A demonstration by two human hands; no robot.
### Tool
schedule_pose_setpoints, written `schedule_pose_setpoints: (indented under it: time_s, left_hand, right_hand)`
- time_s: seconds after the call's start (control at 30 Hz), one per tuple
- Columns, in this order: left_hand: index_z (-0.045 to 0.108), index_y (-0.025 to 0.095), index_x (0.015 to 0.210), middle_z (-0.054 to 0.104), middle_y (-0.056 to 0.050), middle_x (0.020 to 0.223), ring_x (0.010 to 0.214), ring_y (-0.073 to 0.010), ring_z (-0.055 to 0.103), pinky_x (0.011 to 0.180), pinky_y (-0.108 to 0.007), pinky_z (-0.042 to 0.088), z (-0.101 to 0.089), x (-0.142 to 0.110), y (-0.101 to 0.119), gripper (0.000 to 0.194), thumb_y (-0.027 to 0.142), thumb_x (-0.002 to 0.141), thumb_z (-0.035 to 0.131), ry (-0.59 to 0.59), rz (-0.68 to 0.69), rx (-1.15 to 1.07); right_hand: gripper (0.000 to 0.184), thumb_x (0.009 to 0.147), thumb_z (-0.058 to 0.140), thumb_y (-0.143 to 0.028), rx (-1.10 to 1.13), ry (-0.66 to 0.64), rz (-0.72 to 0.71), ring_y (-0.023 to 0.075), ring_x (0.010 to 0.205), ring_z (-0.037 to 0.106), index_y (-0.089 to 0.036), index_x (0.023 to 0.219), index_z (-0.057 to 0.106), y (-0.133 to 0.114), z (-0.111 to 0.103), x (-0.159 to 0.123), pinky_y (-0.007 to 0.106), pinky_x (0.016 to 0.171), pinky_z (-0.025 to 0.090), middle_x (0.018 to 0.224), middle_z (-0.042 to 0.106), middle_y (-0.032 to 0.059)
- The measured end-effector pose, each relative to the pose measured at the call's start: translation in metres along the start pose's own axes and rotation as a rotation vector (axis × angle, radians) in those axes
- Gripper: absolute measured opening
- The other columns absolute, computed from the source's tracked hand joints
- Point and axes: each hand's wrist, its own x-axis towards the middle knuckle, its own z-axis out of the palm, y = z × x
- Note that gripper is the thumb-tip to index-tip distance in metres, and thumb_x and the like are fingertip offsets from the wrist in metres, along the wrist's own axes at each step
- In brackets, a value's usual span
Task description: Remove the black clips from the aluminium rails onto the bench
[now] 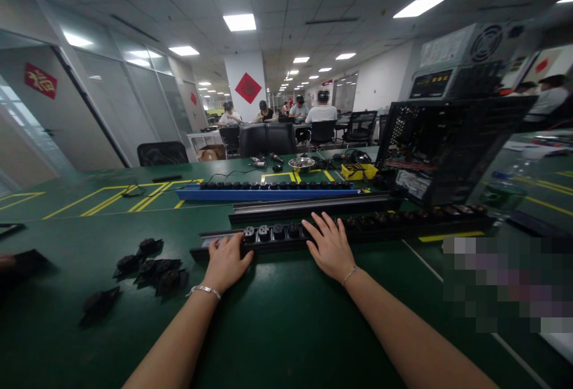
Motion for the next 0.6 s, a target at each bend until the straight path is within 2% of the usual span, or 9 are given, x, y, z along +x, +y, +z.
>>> schedule_pose_setpoints:
  time_s: [0.07,0.17,0.27,0.37,0.5,0.6]
  left_hand:
    - [0.049,0.017,0.117,0.062,-0.013,0.112,0.110,-0.0271,0.052,0.106,-0.050,0.018,0.005,-0.002,0.004,0.043,0.041,0.081,0.045,0.073,0.007,0.008]
    - [0.045,0.015,0.124,0.053,-0.016,0.126,0.119,-0.0270,0.046,0.107,-0.049,0.021,0.009,-0.004,0.014,0.048,0.038,0.082,0.045,0.154,0.049,-0.004]
    - [0.040,0.025,0.133,0.034,-0.013,0.144,0.129,-0.0296,0.036,0.107,-0.052,0.022,0.011,-0.007,0.023,0.056,0.041,0.080,0.049,0.139,0.123,0.015]
    - [0.035,0.033,0.137,0.025,-0.011,0.150,0.131,-0.0341,0.032,0.105,-0.058,0.020,0.013,-0.008,0.027,0.059,0.044,0.081,0.048,0.117,0.098,0.069]
    - [0.024,0.029,0.143,0.018,-0.015,0.152,0.133,-0.0359,0.030,0.104,-0.059,0.022,0.017,-0.010,0.027,0.066,0.046,0.083,0.045,0.114,0.081,0.119]
    - [0.023,0.026,0.144,0.016,-0.018,0.152,0.134,-0.0375,0.027,0.104,-0.058,0.022,0.019,-0.013,0.029,0.070,0.045,0.081,0.048,0.123,0.078,0.193]
  right_hand:
    - [0.046,0.088,0.042,-0.034,-0.003,-0.031,-0.049,0.0259,0.136,0.023,-0.035,0.134,0.042,0.000,0.000,-0.001,0.054,0.108,0.015,0.146,0.034,0.0013]
    - [0.045,0.088,0.042,-0.033,-0.007,-0.064,-0.077,0.0253,0.135,0.024,-0.035,0.133,0.043,0.001,0.000,-0.002,0.054,0.109,0.015,0.144,0.038,0.0017]
    - [0.045,0.087,0.043,-0.031,-0.009,-0.068,-0.074,0.0255,0.134,0.026,-0.035,0.131,0.045,0.002,0.001,-0.001,0.053,0.109,0.016,0.142,0.041,0.0018]
    - [0.045,0.086,0.044,-0.029,-0.007,-0.066,-0.075,0.0255,0.134,0.027,-0.035,0.131,0.046,0.003,0.001,-0.001,0.053,0.108,0.017,0.141,0.042,0.0016]
    - [0.046,0.084,0.046,-0.026,-0.007,-0.061,-0.069,0.0246,0.133,0.028,-0.035,0.130,0.047,0.002,0.001,0.000,0.052,0.108,0.018,0.141,0.043,0.0015]
    - [0.045,0.085,0.046,-0.026,-0.012,-0.064,-0.074,0.0242,0.133,0.028,-0.036,0.128,0.048,0.003,0.002,0.000,0.051,0.108,0.018,0.141,0.042,0.0011]
